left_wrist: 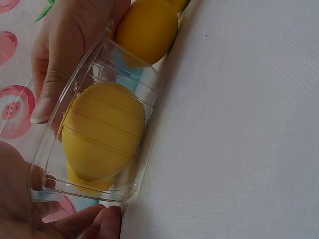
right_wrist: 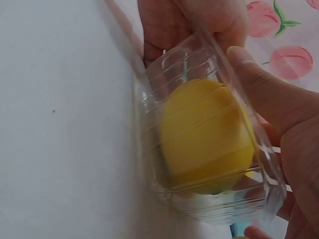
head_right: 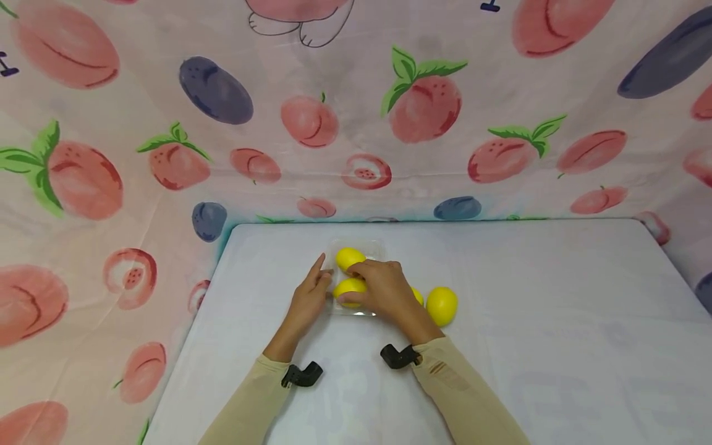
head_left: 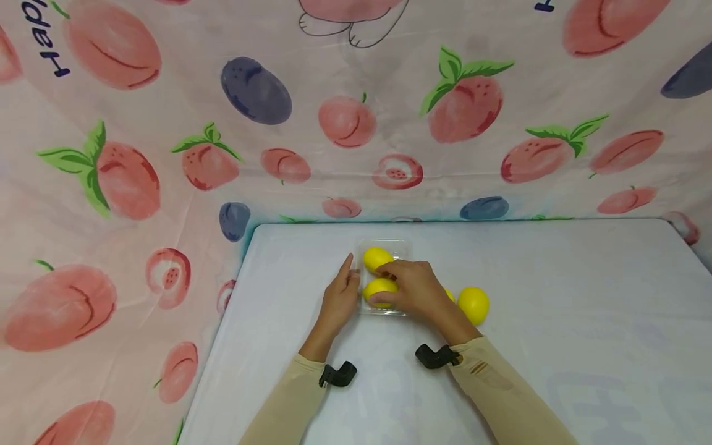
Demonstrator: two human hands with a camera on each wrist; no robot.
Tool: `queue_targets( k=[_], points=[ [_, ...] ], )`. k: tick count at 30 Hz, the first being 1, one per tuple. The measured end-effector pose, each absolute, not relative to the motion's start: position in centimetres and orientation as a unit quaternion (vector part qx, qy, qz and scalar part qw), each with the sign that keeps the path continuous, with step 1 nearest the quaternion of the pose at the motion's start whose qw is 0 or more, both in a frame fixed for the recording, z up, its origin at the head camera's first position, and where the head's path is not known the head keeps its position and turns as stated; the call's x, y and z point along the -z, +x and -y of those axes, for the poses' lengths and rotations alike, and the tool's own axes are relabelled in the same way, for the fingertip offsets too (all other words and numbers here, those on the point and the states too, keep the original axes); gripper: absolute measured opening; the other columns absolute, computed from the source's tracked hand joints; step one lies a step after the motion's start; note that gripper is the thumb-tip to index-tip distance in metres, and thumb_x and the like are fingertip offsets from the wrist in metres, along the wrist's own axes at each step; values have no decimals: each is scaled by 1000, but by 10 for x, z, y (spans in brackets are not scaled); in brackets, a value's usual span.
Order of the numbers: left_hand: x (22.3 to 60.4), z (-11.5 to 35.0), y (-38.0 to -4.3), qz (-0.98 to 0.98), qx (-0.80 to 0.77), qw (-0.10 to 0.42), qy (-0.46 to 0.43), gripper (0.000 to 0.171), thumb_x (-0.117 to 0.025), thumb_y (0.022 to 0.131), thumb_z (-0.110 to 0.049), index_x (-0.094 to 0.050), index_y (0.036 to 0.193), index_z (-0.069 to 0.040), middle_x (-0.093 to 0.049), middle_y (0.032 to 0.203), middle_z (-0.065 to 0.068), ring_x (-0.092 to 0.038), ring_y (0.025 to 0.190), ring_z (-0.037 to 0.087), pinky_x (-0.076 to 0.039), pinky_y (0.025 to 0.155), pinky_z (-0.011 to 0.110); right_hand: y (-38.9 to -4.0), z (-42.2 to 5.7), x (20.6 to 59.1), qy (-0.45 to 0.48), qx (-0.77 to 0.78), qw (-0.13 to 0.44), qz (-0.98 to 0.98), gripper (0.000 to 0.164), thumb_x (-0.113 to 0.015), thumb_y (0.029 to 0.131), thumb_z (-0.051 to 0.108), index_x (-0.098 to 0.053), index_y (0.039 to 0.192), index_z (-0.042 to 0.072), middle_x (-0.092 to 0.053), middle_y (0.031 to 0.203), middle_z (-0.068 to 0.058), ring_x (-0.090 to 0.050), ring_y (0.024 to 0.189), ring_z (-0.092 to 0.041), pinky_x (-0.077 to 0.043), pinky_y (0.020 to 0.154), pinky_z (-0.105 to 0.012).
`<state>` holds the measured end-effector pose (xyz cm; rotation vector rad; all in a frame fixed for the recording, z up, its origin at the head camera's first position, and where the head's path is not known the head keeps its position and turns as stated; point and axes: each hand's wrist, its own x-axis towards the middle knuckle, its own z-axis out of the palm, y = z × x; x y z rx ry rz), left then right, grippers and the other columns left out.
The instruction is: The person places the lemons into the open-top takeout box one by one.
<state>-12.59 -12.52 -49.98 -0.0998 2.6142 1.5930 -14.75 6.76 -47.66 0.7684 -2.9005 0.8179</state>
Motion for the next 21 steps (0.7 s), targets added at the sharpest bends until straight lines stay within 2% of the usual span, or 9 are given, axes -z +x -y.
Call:
queue_targets(
  k=[7,16,21],
  points=[
    [500,124,-126,-851,-522,44,-30,54,-40,110,-34,-29,163,-26,-59,146,9,-57,129,27,-46,110,49,-150,-77,472,229,-328,17,916,61,-84,79,52,-73,122,10,-76,110,-2,-68,99,-20,-57,92,-40],
    [500,125,-124,-854,-518,36,-23,54,-40,110,-32,-29,163,-23,-60,145,10,-61,120,26,-48,107,49,-149,-98,447,180,-387,42,903,54,-79,84,54,-73,122,17,-74,115,2,-67,100,-20,-56,90,-46],
    [500,126,-123,-855,-516,36,-25,54,-39,111,-33,-29,163,-24,-59,145,9,-61,119,24,-49,105,47,-145,-115,432,170,-382,77,905,46,-76,89,50,-72,123,18,-75,114,0,-66,100,-20,-54,81,-41]
  ],
)
